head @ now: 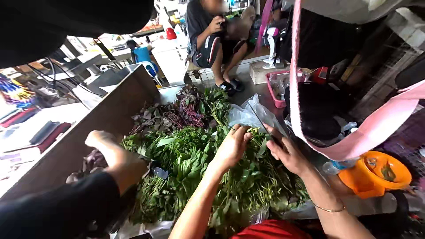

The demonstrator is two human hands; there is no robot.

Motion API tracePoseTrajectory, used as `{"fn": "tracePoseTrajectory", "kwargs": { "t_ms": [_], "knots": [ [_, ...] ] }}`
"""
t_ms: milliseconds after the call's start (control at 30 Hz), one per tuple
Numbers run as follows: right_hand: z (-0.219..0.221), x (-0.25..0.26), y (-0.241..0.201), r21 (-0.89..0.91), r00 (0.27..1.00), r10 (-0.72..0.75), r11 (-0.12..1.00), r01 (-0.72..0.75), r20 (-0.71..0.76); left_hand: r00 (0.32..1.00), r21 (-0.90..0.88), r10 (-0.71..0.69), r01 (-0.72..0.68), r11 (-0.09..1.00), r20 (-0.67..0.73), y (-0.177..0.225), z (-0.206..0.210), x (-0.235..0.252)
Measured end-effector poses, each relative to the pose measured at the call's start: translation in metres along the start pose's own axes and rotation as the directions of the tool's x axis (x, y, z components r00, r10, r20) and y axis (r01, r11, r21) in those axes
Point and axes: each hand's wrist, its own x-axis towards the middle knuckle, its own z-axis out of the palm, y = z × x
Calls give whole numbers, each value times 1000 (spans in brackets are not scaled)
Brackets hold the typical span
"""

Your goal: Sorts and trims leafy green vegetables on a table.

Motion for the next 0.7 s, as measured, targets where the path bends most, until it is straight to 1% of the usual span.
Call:
{"fn": "tracePoseTrajectory", "kwargs": {
  "t_ms": [67, 167, 267, 433, 600, 667, 700],
  "knots": [
    [5, -7, -10, 99, 997, 16, 995, -23, 72, 999, 48, 21, -19, 999, -48, 0, 2, -2],
    [12, -12, -14, 123, 993, 58, 990, -71, 105, 989, 78, 64, -54, 995, -131, 2, 9, -9],
    [17, -11, -11, 115, 996, 20, 993, -30, 84, 981, 93, 78, -62, 994, -177, 10, 15, -15],
    [18, -13, -11, 87, 998, -24, 996, 19, 54, 970, 156, 118, -86, 984, -212, 14, 22, -22],
    [18, -18, -11, 47, 999, -44, 998, 42, 28, 968, 142, 102, -70, 987, -229, 19, 25, -27],
    [20, -20, -8, 21, 997, -74, 997, 75, -10, 960, 125, 113, -83, 989, -254, 21, 26, -29],
    [19, -20, -3, 22, 997, -66, 997, 67, -40, 954, 117, 123, -94, 989, -272, 22, 26, -30]
  ]
}}
